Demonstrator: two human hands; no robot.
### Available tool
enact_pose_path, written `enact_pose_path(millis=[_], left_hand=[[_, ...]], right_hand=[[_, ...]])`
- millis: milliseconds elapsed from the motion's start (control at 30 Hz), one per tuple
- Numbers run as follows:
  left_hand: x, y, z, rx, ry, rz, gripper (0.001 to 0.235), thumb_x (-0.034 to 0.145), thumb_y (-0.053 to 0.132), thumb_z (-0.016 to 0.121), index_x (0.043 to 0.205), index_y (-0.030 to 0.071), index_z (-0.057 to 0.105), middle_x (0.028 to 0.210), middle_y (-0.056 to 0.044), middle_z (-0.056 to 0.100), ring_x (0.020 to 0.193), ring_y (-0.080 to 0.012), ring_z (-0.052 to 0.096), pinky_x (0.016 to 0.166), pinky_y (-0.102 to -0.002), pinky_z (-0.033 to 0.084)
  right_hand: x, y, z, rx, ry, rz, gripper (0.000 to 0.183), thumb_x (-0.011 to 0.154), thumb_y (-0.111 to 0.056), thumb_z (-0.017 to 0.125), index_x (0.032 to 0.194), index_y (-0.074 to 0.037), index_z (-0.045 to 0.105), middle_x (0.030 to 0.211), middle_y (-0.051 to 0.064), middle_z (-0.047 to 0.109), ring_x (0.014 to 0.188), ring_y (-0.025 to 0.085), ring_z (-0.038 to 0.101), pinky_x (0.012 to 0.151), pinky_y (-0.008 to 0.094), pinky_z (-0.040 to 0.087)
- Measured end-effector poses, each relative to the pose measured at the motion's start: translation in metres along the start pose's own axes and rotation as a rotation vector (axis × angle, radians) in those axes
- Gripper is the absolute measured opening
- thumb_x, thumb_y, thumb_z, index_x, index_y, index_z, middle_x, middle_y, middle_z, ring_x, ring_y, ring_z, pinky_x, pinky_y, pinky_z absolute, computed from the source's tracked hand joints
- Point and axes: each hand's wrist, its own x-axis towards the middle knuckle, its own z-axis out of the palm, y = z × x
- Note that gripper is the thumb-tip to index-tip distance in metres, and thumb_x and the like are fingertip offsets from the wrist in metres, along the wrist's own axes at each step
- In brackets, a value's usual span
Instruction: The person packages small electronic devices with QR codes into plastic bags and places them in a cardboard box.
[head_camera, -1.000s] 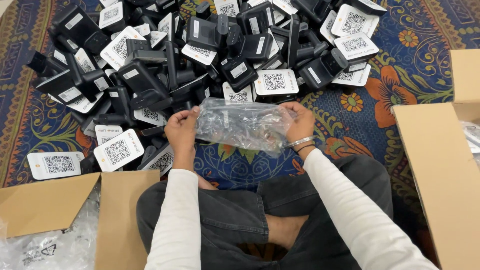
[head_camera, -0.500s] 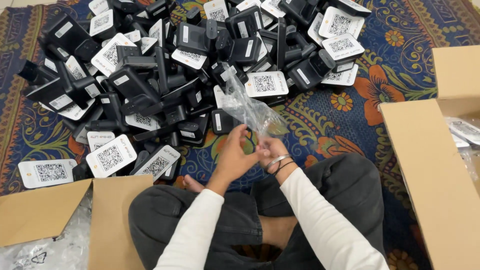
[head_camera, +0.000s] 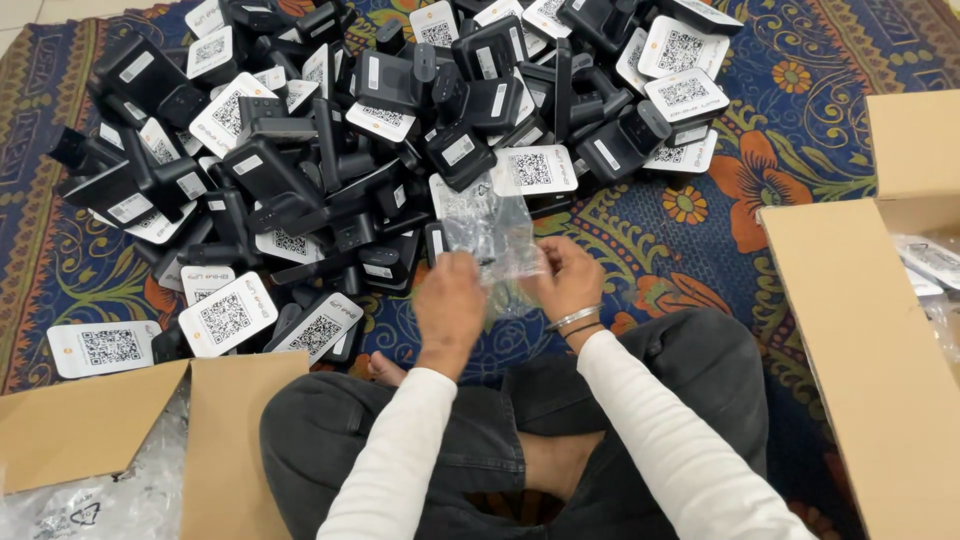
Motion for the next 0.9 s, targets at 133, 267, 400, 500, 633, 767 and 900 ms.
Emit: enact_pose_path(millis=[133, 267, 400, 500, 633, 767, 900], left_hand=[[0.008, -0.015, -0.034, -0.066, 0.227, -0.056, 0.015, 0.084, 0.013, 0.075, 0.094, 0.011, 0.064, 0.094, -0.010, 0.062, 0.080, -0.0353, 0.067, 0.066, -0.046, 0.053], [0.017, -0.014, -0.064, -0.295, 0.308, -0.001, 0.013, 0.091, 0.010, 0.070, 0.104, 0.010, 0.068, 0.100, -0.007, 0.064, 0.075, -0.0268, 0.071, 0.065, -0.039, 0.056], [0.025, -0.063, -0.059, -0.140, 0.408, -0.159, 0.008, 0.091, 0.011, 0.073, 0.099, 0.010, 0.071, 0.100, -0.008, 0.065, 0.077, -0.0295, 0.069, 0.070, -0.042, 0.055], [0.028, -0.108, -0.036, -0.049, 0.364, -0.324, 0.015, 0.083, 0.010, 0.074, 0.097, 0.012, 0.072, 0.096, -0.009, 0.064, 0.080, -0.0314, 0.068, 0.072, -0.043, 0.054], [0.034, -0.089, -0.036, -0.068, 0.303, -0.395, 0.018, 0.080, 0.009, 0.073, 0.098, 0.012, 0.071, 0.092, -0.009, 0.064, 0.083, -0.0323, 0.067, 0.073, -0.045, 0.053], [0.036, -0.078, -0.019, -0.194, 0.210, -0.331, 0.016, 0.080, 0.006, 0.067, 0.096, 0.011, 0.069, 0.096, -0.009, 0.065, 0.083, -0.0321, 0.068, 0.074, -0.045, 0.054], [0.037, -0.103, 0.007, -0.476, 0.374, -0.257, 0.017, 0.079, -0.001, 0.060, 0.089, 0.005, 0.072, 0.090, -0.009, 0.071, 0.079, -0.0234, 0.070, 0.075, -0.038, 0.056]], right_hand=[[0.000, 0.003, -0.003, -0.017, 0.082, -0.107, 0.015, 0.094, -0.014, 0.071, 0.103, -0.002, 0.070, 0.089, 0.012, 0.075, 0.072, 0.024, 0.074, 0.065, 0.035, 0.058], [0.000, -0.010, 0.014, 0.152, -0.048, -0.011, 0.019, 0.099, -0.018, 0.065, 0.110, -0.003, 0.069, 0.090, 0.011, 0.075, 0.074, 0.021, 0.075, 0.066, 0.035, 0.059], [0.005, -0.011, 0.025, 0.130, -0.445, -0.078, 0.074, 0.082, -0.033, 0.081, 0.138, 0.000, 0.045, 0.120, 0.020, 0.064, 0.102, 0.029, 0.068, 0.084, 0.042, 0.055], [0.012, 0.005, 0.035, -0.039, -0.696, -0.241, 0.121, 0.070, -0.043, 0.093, 0.154, 0.003, 0.019, 0.145, 0.027, 0.042, 0.128, 0.041, 0.047, 0.102, 0.050, 0.042], [0.030, 0.012, 0.054, -0.375, -0.666, -0.306, 0.112, 0.073, -0.039, 0.091, 0.155, -0.004, 0.023, 0.152, 0.023, 0.036, 0.139, 0.042, 0.038, 0.108, 0.052, 0.038], [0.045, 0.013, 0.076, -0.633, -0.622, -0.456, 0.097, 0.070, -0.027, 0.087, 0.151, -0.014, 0.035, 0.153, 0.017, 0.041, 0.140, 0.038, 0.041, 0.107, 0.051, 0.043], [0.050, 0.033, 0.093, -0.548, -0.585, -0.524, 0.087, 0.070, -0.021, 0.084, 0.147, -0.013, 0.043, 0.147, 0.015, 0.048, 0.136, 0.038, 0.048, 0.108, 0.048, 0.045]])
